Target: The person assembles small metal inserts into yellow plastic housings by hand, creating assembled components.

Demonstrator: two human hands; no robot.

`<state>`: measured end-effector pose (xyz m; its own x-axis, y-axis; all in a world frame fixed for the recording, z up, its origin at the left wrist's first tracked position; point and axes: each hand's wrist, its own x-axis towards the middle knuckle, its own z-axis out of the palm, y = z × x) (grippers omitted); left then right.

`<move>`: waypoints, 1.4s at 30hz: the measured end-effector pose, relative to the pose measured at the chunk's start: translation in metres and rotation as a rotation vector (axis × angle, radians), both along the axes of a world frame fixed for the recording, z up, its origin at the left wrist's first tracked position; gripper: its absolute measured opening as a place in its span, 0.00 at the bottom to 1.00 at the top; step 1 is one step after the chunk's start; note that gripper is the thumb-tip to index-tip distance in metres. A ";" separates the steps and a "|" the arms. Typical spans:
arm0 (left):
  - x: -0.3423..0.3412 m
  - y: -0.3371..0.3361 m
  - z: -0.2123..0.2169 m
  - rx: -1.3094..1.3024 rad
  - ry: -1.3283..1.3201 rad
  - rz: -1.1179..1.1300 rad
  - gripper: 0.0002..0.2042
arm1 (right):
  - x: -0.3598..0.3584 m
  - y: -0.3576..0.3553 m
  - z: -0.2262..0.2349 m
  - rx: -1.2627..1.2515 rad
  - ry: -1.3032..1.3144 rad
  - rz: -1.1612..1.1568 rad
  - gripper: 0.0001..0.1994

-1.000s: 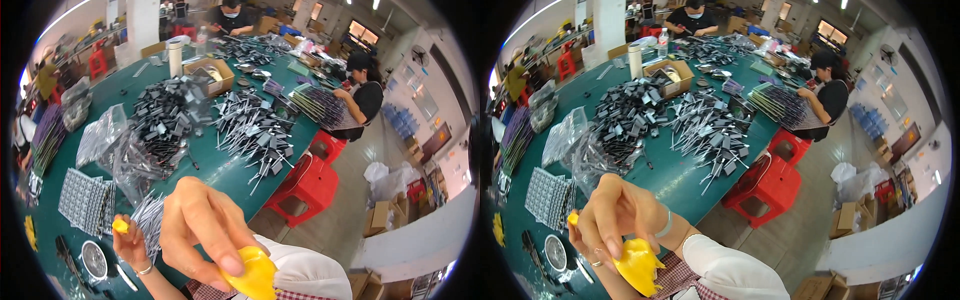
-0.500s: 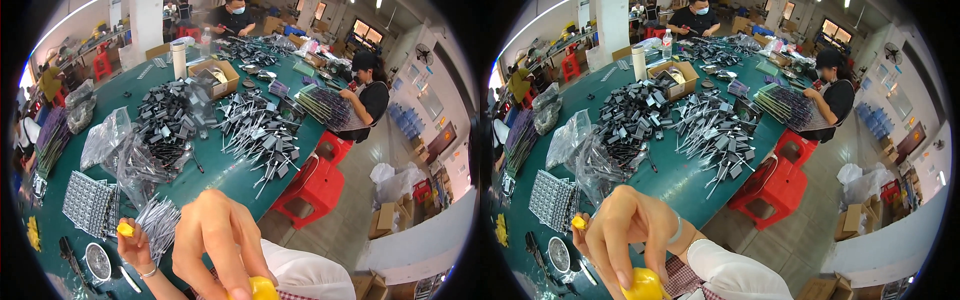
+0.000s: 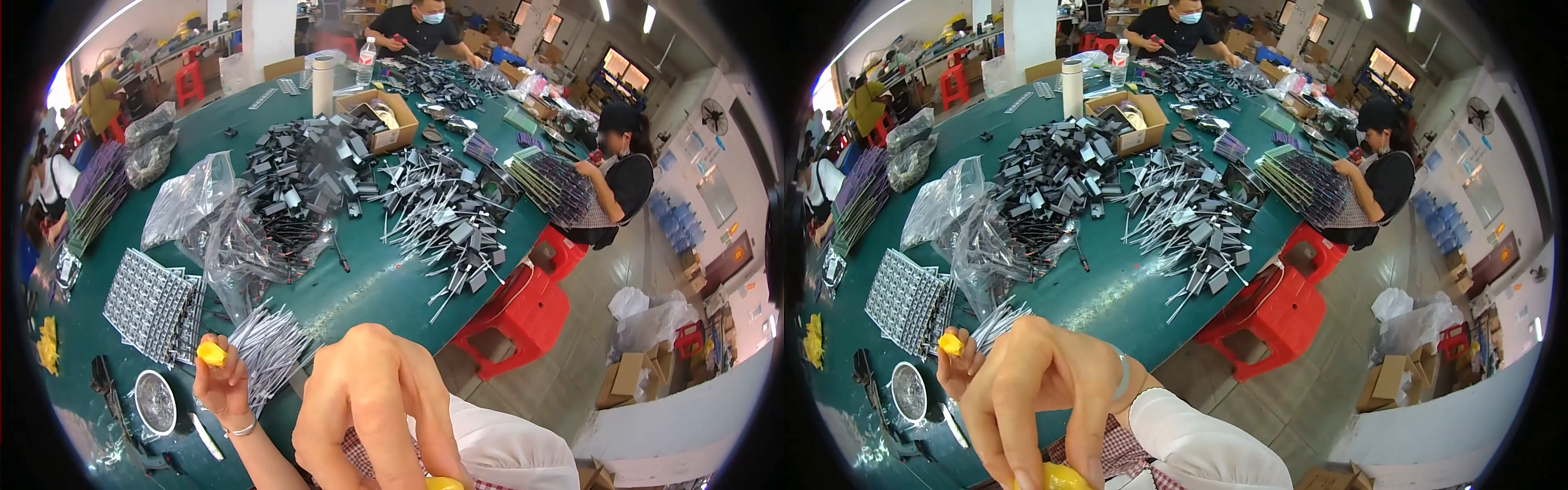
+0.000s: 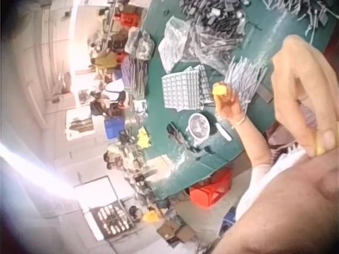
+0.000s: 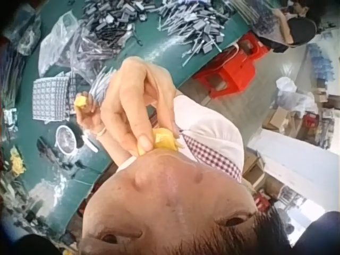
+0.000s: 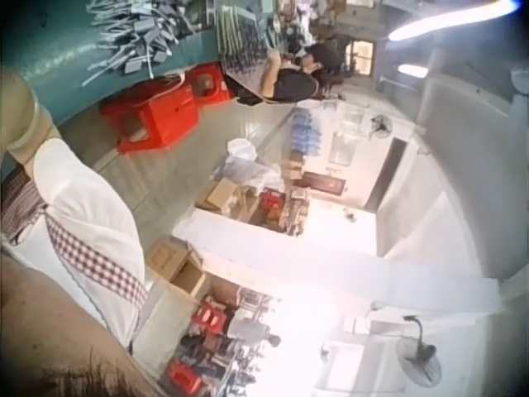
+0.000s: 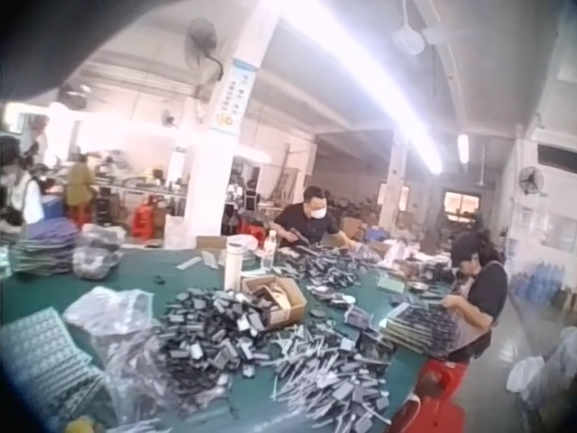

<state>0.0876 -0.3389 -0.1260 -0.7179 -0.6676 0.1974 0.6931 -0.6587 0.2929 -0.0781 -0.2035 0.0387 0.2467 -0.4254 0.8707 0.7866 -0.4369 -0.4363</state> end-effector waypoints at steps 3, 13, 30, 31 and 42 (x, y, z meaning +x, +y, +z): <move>-0.002 0.001 0.002 0.015 0.001 -0.009 0.15 | 0.004 0.002 0.007 -0.065 -0.008 -0.047 0.21; 0.007 0.001 -0.008 0.011 0.000 0.031 0.17 | 0.002 -0.007 -0.003 0.068 -0.096 0.020 0.21; 0.007 0.002 -0.011 0.041 0.000 0.064 0.17 | -0.009 -0.035 -0.021 0.575 -0.647 0.193 0.19; 0.007 0.001 -0.012 0.093 0.003 0.069 0.17 | -0.007 -0.037 -0.022 0.568 -0.598 0.123 0.19; -0.004 0.025 0.091 0.329 -0.185 0.227 0.12 | 0.030 -0.059 -0.052 0.752 0.096 -0.706 0.16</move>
<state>0.0832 -0.3140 -0.0355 -0.5489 -0.8184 -0.1701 0.7865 -0.5745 0.2264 -0.0483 -0.2628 -0.0134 -0.2159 -0.9257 0.3104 0.4048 -0.3742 -0.8343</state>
